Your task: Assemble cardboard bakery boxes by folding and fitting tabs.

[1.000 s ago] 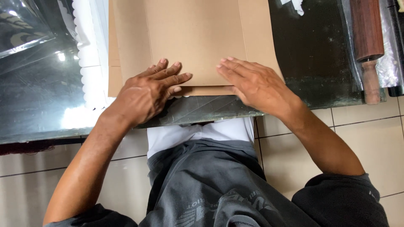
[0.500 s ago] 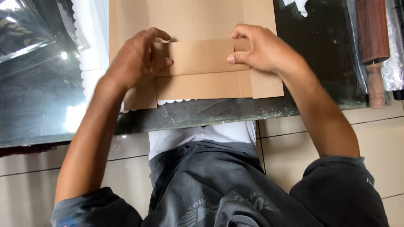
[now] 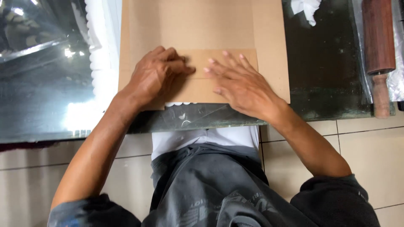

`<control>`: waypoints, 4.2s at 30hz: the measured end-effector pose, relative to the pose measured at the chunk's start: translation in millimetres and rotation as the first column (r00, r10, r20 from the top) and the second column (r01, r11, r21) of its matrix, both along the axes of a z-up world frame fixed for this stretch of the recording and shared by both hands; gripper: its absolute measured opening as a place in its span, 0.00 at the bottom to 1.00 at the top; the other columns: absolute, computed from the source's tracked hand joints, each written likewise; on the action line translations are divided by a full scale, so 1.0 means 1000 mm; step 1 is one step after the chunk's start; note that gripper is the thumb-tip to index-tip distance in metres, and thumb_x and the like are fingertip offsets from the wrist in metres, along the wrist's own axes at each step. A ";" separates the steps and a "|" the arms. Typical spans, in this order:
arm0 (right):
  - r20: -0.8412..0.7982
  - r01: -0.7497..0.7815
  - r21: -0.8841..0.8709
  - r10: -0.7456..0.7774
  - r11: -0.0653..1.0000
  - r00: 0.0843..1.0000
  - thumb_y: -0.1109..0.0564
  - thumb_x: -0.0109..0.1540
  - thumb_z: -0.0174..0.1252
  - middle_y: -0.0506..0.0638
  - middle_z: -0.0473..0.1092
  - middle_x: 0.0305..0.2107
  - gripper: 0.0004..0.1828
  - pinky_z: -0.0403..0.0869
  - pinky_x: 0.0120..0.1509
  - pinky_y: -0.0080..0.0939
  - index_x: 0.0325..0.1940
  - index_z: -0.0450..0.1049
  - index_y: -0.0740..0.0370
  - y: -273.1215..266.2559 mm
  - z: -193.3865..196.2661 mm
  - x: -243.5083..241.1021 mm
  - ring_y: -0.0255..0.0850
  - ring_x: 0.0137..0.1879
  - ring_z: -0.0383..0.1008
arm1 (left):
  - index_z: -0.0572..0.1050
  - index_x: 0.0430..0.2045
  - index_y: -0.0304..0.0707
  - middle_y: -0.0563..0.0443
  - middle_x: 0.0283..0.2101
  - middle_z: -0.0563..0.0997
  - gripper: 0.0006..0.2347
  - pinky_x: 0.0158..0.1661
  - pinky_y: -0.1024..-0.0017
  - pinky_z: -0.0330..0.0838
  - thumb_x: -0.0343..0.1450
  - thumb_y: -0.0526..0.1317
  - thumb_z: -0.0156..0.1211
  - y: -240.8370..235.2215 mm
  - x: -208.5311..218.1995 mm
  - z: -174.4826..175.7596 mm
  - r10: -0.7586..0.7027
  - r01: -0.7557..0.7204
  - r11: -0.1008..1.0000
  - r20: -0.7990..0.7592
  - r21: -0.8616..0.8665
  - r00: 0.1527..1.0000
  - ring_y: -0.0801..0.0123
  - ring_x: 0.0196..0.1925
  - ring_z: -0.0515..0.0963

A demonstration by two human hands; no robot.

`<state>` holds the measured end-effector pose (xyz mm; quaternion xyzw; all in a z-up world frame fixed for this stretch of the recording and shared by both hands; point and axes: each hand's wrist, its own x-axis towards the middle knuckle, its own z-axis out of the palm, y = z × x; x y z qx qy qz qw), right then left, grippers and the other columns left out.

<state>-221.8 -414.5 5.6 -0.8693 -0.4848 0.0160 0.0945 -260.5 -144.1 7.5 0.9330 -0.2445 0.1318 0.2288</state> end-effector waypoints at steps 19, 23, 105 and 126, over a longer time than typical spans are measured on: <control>-0.119 -0.053 0.242 0.084 0.969 0.989 0.55 0.65 0.61 0.60 0.65 0.66 0.26 0.64 0.74 0.48 0.67 0.70 0.63 0.022 0.014 -0.018 0.51 0.74 0.62 | 0.71 0.64 0.39 0.38 0.67 0.69 0.37 0.68 0.49 0.50 0.65 0.65 0.60 0.074 -0.072 0.010 0.078 -0.058 0.991 -0.166 0.123 0.983 0.48 0.72 0.63; -0.089 -0.041 0.240 0.065 0.970 0.994 0.56 0.64 0.62 0.59 0.67 0.65 0.25 0.65 0.75 0.47 0.65 0.72 0.63 0.024 0.014 -0.018 0.49 0.73 0.64 | 0.76 0.58 0.46 0.44 0.61 0.79 0.20 0.64 0.56 0.65 0.76 0.56 0.56 0.070 -0.069 0.019 0.175 -0.136 0.974 -0.219 0.182 0.960 0.53 0.65 0.73; -0.031 0.240 0.476 -0.256 0.846 0.966 0.72 0.65 0.56 0.51 0.74 0.50 0.25 0.73 0.64 0.45 0.65 0.74 0.56 -0.078 0.018 -0.014 0.47 0.56 0.70 | 0.66 0.67 0.41 0.39 0.65 0.68 0.37 0.64 0.49 0.53 0.62 0.46 0.78 -0.010 -0.055 0.059 0.322 -0.333 0.942 0.176 0.034 0.930 0.45 0.68 0.65; 0.578 -0.130 0.621 -0.339 0.773 0.743 0.60 0.69 0.66 0.51 0.60 0.59 0.25 0.71 0.66 0.40 0.66 0.63 0.56 -0.064 0.073 0.035 0.47 0.64 0.64 | 0.69 0.67 0.56 0.43 0.39 0.82 0.32 0.31 0.71 0.78 0.66 0.24 0.55 -0.087 -0.010 0.053 -0.043 -0.006 0.984 -0.265 -0.180 0.963 0.70 0.28 0.80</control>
